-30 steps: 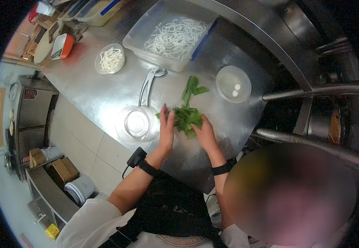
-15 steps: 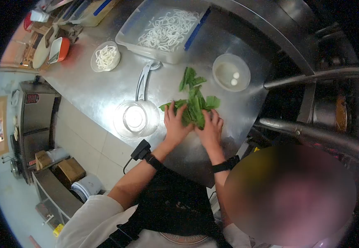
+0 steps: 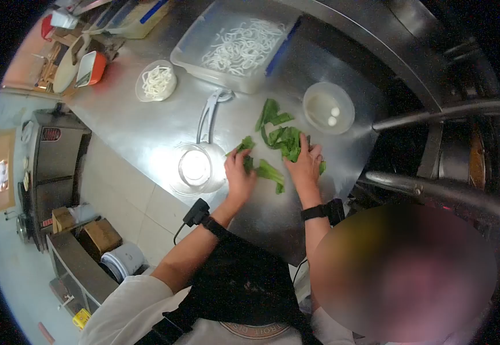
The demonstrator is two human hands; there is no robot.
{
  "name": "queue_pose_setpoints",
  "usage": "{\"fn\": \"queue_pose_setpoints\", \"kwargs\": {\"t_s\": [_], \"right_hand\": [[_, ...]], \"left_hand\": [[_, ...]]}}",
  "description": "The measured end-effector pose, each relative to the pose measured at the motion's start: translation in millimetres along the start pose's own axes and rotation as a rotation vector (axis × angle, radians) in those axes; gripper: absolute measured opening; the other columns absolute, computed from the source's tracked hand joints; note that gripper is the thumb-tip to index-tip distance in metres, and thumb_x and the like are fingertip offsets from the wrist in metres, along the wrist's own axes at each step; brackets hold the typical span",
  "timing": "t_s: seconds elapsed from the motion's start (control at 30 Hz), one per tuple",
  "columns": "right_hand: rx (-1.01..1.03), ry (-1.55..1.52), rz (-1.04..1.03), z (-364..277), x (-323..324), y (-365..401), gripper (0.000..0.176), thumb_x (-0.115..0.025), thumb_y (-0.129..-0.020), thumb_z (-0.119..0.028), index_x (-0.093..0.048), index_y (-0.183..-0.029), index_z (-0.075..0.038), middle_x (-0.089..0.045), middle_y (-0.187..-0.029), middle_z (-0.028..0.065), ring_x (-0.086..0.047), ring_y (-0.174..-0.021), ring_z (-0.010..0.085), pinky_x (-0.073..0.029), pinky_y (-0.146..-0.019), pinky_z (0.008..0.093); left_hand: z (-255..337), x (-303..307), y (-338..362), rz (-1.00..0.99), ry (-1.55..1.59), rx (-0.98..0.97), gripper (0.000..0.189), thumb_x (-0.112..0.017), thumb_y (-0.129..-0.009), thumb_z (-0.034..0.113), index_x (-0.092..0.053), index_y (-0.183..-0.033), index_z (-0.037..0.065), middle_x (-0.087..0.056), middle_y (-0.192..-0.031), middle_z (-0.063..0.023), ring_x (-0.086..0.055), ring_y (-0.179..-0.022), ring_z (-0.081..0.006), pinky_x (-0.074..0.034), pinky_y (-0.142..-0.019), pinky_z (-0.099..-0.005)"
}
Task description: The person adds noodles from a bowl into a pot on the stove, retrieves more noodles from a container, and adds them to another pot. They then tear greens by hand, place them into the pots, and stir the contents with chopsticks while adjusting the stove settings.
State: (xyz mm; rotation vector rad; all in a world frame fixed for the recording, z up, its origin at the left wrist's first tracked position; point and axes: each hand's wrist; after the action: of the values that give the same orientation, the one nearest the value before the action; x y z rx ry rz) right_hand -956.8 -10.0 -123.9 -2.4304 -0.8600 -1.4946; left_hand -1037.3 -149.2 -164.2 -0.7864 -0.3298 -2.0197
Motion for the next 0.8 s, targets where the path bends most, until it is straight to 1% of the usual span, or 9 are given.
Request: {"fn": "queue_pose_setpoints", "kwargs": {"t_s": [0.1, 0.2, 0.33, 0.4, 0.53, 0.6, 0.67, 0.7, 0.8], "right_hand": [[0.269, 0.002, 0.032, 17, -35, -20, 0.042, -0.058, -0.066, -0.002, -0.045, -0.106, -0.001, -0.048, -0.098, 0.0184, -0.047, -0.094, 0.0330, -0.038, -0.081, 0.0381], [0.296, -0.208, -0.070, 46, -46, -24, 0.036, -0.056, -0.068, -0.001, -0.047, -0.103, 0.001, -0.049, -0.100, 0.0168, -0.046, -0.094, 0.0309, -0.036, -0.084, 0.0363], [-0.043, -0.760, -0.289, -8, 21, 16, 0.028, -0.045, -0.079, -0.007, -0.039, -0.106, -0.002, -0.044, -0.098, 0.0092, -0.044, -0.092, 0.0192, -0.035, -0.081, 0.0290], [-0.162, -1.063, -0.397, 7, 39, 20, 0.035, -0.046, -0.078, -0.011, -0.039, -0.113, -0.007, -0.047, -0.100, 0.0076, -0.047, -0.089, 0.0168, -0.039, -0.076, 0.0278], [-0.185, -1.291, -0.326, -4, 116, 60, 0.041, -0.049, -0.078, -0.007, -0.038, -0.118, -0.007, -0.050, -0.099, 0.0064, -0.051, -0.079, 0.0136, -0.043, -0.064, 0.0248], [-0.142, -1.270, -0.302, 42, 141, 77, 0.040, -0.050, -0.076, -0.006, -0.039, -0.114, -0.007, -0.049, -0.087, 0.0048, -0.049, -0.067, 0.0120, -0.042, -0.056, 0.0243], [-0.135, -1.299, -0.216, 68, 182, 108, 0.038, -0.048, -0.075, -0.005, -0.038, -0.111, -0.007, -0.047, -0.077, 0.0039, -0.046, -0.058, 0.0104, -0.039, -0.048, 0.0233], [-0.115, -1.313, -0.194, 79, 202, 124, 0.037, -0.047, -0.075, -0.005, -0.037, -0.110, -0.007, -0.046, -0.075, 0.0040, -0.046, -0.057, 0.0099, -0.038, -0.047, 0.0229], [-0.130, -1.229, 0.021, 144, 249, 192, 0.034, -0.047, -0.077, -0.010, -0.037, -0.109, -0.008, -0.047, -0.076, 0.0026, -0.044, -0.059, 0.0084, -0.038, -0.050, 0.0202]], "left_hand": [[12, 3, 4, 0.045, -0.138, -0.075, 0.057, -0.058, -0.060, 0.006, -0.041, -0.114, 0.008, -0.031, -0.120, -0.0184, -0.030, -0.111, -0.0368, -0.023, -0.092, -0.0476], [15, -4, 16, -0.063, -0.230, -0.204, 0.058, -0.056, -0.066, 0.009, -0.035, -0.121, 0.009, -0.025, -0.127, -0.0135, -0.023, -0.118, -0.0327, -0.018, -0.095, -0.0499], [13, -12, 10, -0.321, -0.319, -0.230, 0.060, -0.052, -0.074, 0.014, -0.027, -0.129, 0.012, -0.018, -0.137, -0.0070, -0.014, -0.127, -0.0272, -0.012, -0.099, -0.0529], [-4, -32, 5, -0.345, -0.458, -0.261, 0.055, -0.043, -0.079, 0.015, -0.023, -0.130, 0.011, -0.017, -0.137, -0.0074, -0.015, -0.126, -0.0274, -0.010, -0.099, -0.0530], [-46, -1, 24, -0.161, -0.143, -0.439, 0.054, -0.042, -0.080, 0.015, -0.021, -0.128, 0.004, -0.026, -0.131, -0.0137, -0.022, -0.122, -0.0262, -0.014, -0.101, -0.0408], [-41, -5, 40, -0.160, 0.011, -0.519, 0.054, -0.042, -0.080, 0.015, -0.020, -0.127, 0.000, -0.030, -0.127, -0.0168, -0.026, -0.120, -0.0256, -0.016, -0.101, -0.0347], [1, 28, 53, -0.256, 0.173, -0.415, 0.054, -0.054, -0.067, 0.004, -0.038, -0.119, 0.002, -0.039, -0.121, -0.0160, -0.035, -0.113, -0.0292, -0.023, -0.096, -0.0386], [10, 31, 64, -0.245, 0.112, -0.510, 0.046, -0.050, -0.067, 0.000, -0.042, -0.112, -0.002, -0.044, -0.113, -0.0191, -0.037, -0.109, -0.0352, -0.026, -0.093, -0.0438], [34, 59, 99, -0.441, 0.054, -0.397, 0.049, -0.044, -0.063, -0.007, -0.041, -0.112, -0.002, -0.043, -0.112, -0.0181, -0.036, -0.109, -0.0326, -0.023, -0.095, -0.0419]]}}
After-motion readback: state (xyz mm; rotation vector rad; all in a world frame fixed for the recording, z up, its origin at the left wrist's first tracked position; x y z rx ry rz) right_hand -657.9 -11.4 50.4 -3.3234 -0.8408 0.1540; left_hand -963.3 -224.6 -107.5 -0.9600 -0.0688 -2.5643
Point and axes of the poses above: each hand's wrist, its own y-axis away from the middle knuckle, its own x-axis out of the back of the hand, z = x × y
